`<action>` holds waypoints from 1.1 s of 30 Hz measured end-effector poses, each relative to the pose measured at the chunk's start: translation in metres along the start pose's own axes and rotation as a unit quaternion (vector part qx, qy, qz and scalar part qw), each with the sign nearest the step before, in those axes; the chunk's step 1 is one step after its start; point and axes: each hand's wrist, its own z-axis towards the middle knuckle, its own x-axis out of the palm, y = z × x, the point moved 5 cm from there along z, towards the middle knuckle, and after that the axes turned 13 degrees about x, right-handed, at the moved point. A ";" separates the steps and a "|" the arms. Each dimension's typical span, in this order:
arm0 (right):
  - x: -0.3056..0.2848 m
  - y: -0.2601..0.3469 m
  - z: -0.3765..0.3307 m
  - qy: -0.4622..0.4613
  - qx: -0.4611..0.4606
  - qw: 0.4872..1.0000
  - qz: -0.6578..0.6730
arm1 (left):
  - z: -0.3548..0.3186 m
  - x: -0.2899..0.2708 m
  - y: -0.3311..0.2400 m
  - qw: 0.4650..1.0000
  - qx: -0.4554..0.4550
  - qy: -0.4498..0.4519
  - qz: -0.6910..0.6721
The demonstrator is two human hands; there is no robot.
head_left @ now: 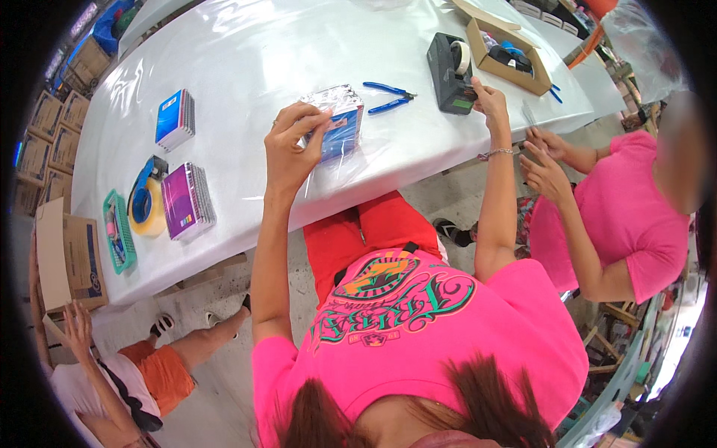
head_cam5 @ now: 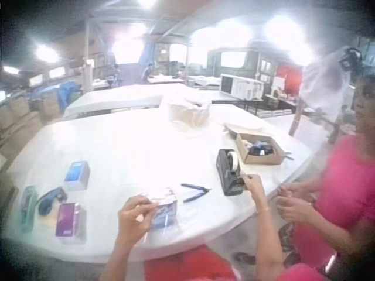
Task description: The person wraps spiral-bound notebooks in clear plastic film on a white table. They place each notebook on a sheet of film, fold the film around it, and secure the edges with tape. The wrapped notebooks are stacked on the table.
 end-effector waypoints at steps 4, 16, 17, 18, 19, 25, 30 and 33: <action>-0.003 0.011 -0.003 0.021 -0.023 0.999 0.041 | 0.001 -0.002 0.001 1.000 0.000 -0.012 -0.014; 0.011 -0.035 -0.066 -0.001 0.000 0.986 0.168 | 0.008 0.001 -0.005 0.997 0.070 0.033 0.027; 0.008 -0.032 -0.064 -0.029 -0.022 0.992 0.118 | 0.008 0.001 -0.006 0.997 0.074 0.029 0.026; 0.004 -0.030 -0.062 -0.079 -0.039 0.995 0.043 | 0.010 0.003 -0.006 0.996 0.077 0.024 0.026; 0.007 -0.017 -0.066 -0.119 -0.056 0.991 -0.031 | 0.009 0.001 -0.005 0.996 0.078 0.022 0.033; -0.012 -0.046 -0.050 -0.163 -0.057 0.973 -0.156 | 0.006 0.007 -0.005 0.997 0.068 0.010 0.022; 0.102 0.048 -0.185 0.248 -0.026 0.959 0.134 | -0.003 0.005 -0.003 0.991 0.106 0.007 0.079; 0.141 0.077 -0.239 0.308 -0.016 0.940 0.148 | -0.006 0.006 -0.003 0.985 0.131 0.012 0.108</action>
